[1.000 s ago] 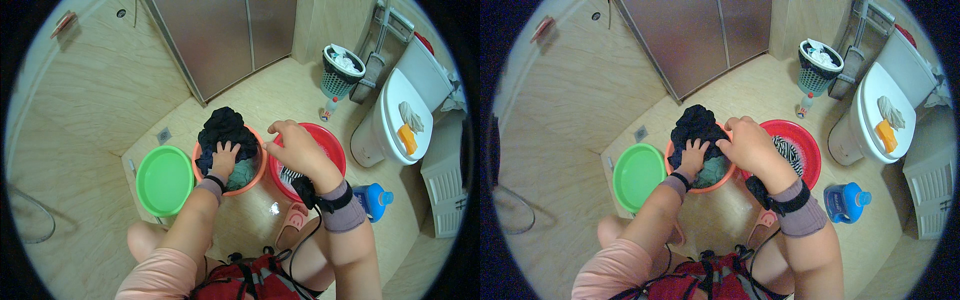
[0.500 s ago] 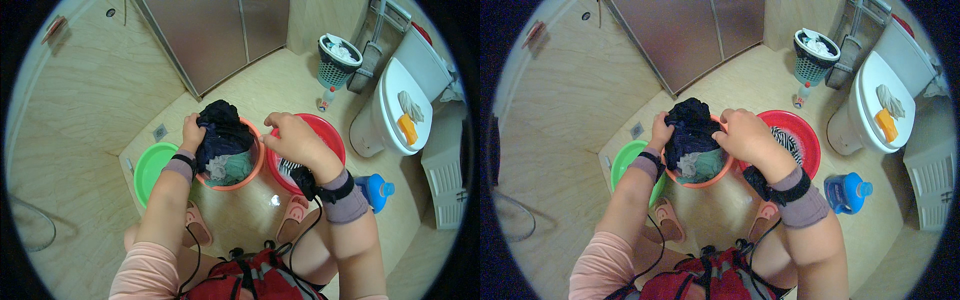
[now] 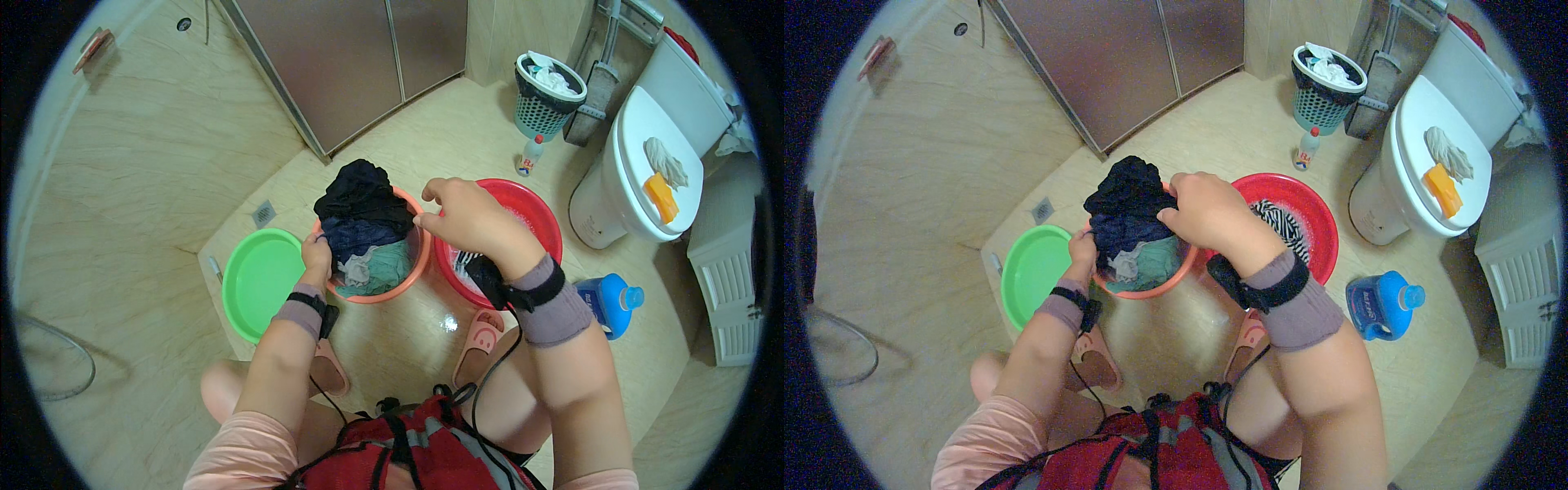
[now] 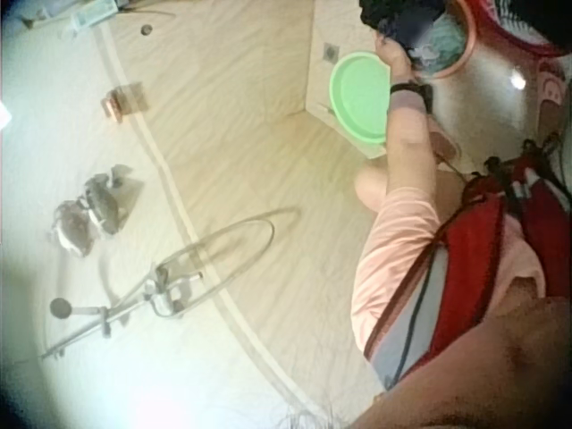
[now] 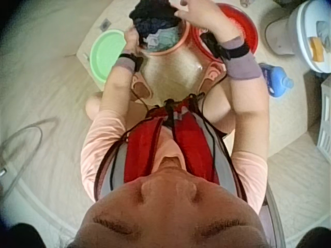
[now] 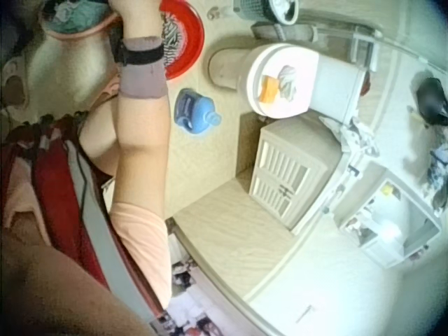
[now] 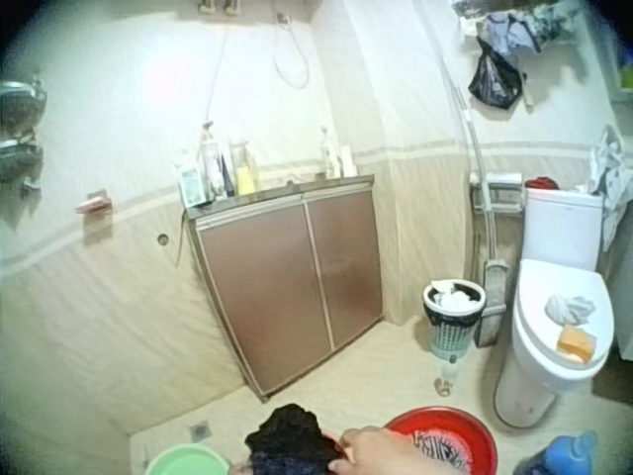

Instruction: The person fills a red basin with water from a shower head, adds laundry detergent, and then hand-washes several pieces of clothing by scrubbing them in a second basin.

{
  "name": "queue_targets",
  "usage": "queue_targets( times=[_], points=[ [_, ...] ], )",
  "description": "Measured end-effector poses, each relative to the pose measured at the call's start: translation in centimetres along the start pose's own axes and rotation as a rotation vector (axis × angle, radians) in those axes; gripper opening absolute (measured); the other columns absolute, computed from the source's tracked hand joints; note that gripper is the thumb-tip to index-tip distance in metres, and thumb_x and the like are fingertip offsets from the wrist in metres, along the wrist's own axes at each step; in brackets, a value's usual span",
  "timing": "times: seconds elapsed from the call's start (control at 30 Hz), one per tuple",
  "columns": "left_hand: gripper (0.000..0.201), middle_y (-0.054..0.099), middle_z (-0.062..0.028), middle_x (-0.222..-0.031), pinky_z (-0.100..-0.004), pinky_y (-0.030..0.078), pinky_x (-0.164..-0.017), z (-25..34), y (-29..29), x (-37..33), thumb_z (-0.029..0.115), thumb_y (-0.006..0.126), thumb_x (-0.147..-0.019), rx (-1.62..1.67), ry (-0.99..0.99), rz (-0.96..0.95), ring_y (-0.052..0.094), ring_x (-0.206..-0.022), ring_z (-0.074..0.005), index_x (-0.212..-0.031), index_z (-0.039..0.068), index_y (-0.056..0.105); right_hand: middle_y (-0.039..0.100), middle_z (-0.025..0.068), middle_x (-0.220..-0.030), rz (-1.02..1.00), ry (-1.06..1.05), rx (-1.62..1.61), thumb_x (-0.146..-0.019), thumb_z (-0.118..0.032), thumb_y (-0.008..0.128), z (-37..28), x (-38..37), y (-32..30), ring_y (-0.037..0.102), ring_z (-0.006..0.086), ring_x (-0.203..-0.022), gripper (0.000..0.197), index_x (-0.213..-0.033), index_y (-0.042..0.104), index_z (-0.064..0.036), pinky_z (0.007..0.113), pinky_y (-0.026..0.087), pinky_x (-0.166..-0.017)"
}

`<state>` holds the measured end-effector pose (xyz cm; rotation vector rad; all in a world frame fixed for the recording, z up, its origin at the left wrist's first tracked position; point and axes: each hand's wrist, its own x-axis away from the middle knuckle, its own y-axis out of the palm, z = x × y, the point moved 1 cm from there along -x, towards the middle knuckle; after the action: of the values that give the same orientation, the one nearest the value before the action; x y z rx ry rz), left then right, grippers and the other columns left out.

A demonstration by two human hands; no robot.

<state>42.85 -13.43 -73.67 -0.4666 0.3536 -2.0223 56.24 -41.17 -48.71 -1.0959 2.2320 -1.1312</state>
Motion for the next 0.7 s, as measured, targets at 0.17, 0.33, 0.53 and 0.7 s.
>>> queue_targets(
  times=[0.17,0.33,0.53,0.7],
  points=[
    [0.019,0.061,-0.0059,-0.088,-0.0312,0.048,-0.05,8.1,-3.7,4.0,0.017,0.047,-0.086,0.531,-0.118,0.015,0.06,-0.073,-0.0192,-0.097,0.008,0.06,0.065,0.0201,-0.091,0.008,-0.043,0.041,-0.075,-0.028,0.066,-1.7,-0.4,1.0,0.062,0.036,-0.09,0.033,-0.09,0.063,0.0007,0.043,0.049,-0.08],
    [0.019,0.06,-0.0066,-0.092,-0.0325,0.05,-0.062,16.2,-6.4,6.7,0.013,0.043,-0.086,0.939,0.171,-0.341,0.059,-0.083,-0.018,-0.098,0.006,0.055,0.063,0.0255,-0.099,-0.082,-0.068,0.038,-0.073,-0.026,0.069,-3.3,-0.6,1.8,0.061,0.0369,-0.093,0.046,-0.107,0.059,0.0035,0.04,0.048,-0.083],
    [0.019,0.061,-0.0059,-0.09,-0.0297,0.051,-0.072,21.9,-8.3,11.8,0.006,0.043,-0.087,0.867,0.274,-0.531,0.061,-0.079,-0.0164,-0.102,0.003,0.055,0.061,0.0251,-0.102,0.024,-0.229,-0.269,-0.065,-0.028,0.077,-3.2,-1.3,5.2,0.06,0.0394,-0.097,0.064,-0.114,0.05,0.003,0.042,0.048,-0.084],
    [0.018,0.062,-0.0067,-0.093,-0.0275,0.052,-0.074,22.1,-8.9,13.4,0.002,0.043,-0.089,0.746,0.325,-0.541,0.061,-0.082,-0.0155,-0.103,0.002,0.054,0.061,0.0263,-0.098,0.028,-0.28,-0.302,-0.062,-0.026,0.08,-3.5,-1.3,5.3,0.059,0.0388,-0.096,0.072,-0.119,0.044,-0.0003,0.041,0.047,-0.083]
  ],
)
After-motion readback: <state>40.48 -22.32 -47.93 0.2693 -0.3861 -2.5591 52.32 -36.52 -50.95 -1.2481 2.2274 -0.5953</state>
